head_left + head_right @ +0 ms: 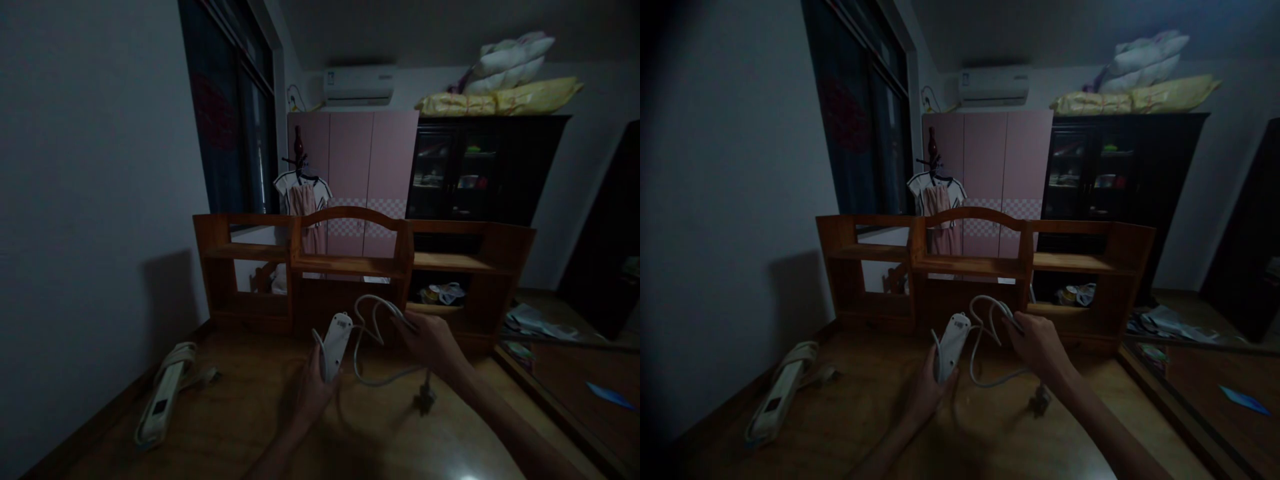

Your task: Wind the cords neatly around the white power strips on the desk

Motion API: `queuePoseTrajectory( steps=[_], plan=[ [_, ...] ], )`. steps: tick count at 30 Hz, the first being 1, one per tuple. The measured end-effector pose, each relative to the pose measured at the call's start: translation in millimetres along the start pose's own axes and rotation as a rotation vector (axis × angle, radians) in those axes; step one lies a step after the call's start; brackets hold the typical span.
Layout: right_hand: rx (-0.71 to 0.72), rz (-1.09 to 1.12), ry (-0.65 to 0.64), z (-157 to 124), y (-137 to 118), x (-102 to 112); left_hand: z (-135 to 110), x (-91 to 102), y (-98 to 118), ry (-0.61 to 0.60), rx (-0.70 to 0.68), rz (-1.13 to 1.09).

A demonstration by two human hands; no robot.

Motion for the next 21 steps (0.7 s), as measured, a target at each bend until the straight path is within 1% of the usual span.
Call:
queuePoseTrajectory(
  steps=[2,4,6,8,9,11,14,17,21],
  plan=[
    [-0.096,0.181,0.071,2,1,8,1,-0.8,-4,-0.008,0.041,-0.026],
    [-0.227,0.370,0.105,3,10,11,3,-0.5,-7,-0.004,0.060,-0.058],
    [-0.376,0.533,0.104,1,26,6,3,0.1,-7,-0.001,0.057,-0.082],
    [-0.503,0.610,0.096,-5,46,-4,4,0.2,-6,-0.003,0.054,-0.094],
    [-0.545,0.617,0.093,-10,57,-9,4,-0.2,-7,-0.006,0.059,-0.099],
    [-0.586,0.586,0.073,-22,78,-22,3,-1.0,-8,-0.003,0.085,-0.097],
    [-0.562,0.491,0.033,-41,103,-37,2,-3.3,-9,-0.008,0.117,-0.066],
    [-0.517,0.375,0.043,-58,124,-43,1,-4.5,-8,-0.019,0.118,-0.030],
    [-0.550,0.308,0.031,-77,150,-49,0,-4.1,-3,-0.041,0.085,-0.023]
  ],
)
Point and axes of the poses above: each hand's wrist, its own z-axis towards the middle knuckle, its own x-axis out of the back of the hand, y = z × x, the point moved 6 cm from there along z, towards the middle knuckle, and after that the axes turned 11 degrees about y, right-handed, at the moved point
